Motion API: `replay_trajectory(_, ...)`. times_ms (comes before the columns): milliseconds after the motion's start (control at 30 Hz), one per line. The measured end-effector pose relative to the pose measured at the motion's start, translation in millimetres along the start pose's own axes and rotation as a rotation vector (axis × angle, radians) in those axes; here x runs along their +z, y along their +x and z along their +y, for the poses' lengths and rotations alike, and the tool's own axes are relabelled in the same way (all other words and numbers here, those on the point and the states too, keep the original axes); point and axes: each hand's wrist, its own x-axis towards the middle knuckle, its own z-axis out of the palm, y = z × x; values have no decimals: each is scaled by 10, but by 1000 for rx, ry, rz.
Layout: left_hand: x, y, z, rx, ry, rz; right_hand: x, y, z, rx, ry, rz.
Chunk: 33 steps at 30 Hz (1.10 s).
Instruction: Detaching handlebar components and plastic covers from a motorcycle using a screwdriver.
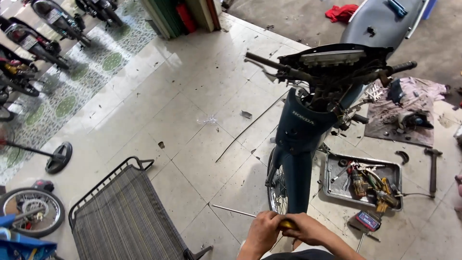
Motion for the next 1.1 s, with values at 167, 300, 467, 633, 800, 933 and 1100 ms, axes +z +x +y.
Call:
replay_trajectory(167, -490, 884, 66, 93, 33, -16, -464, 424, 497, -101, 60, 103)
replay_trajectory(300, -1148, 1671, -198, 303, -72, 643, -591, 852, 1074, 102, 293, 441)
replay_trajectory(467, -1825, 2805, -695, 334, -128, 806, -718, 1029, 1216, 63, 802, 731)
replay_trajectory(633, -2038, 4020, -1197, 415, 108, 497, -872, 1117, 415, 141, 1063, 851)
replay_trajectory(800, -1963, 4588, -1488, 469, 274, 455, -742, 1650, 134, 286, 1283, 909)
replay_trajectory(933, -2007, 4556, -1399, 513, 337, 523, -798, 1628, -94, 424, 1158, 880)
replay_trajectory(1100, -1745, 4041, -1101, 392, 166, 175, -1116, 1463, -404, 506, 1185, 930)
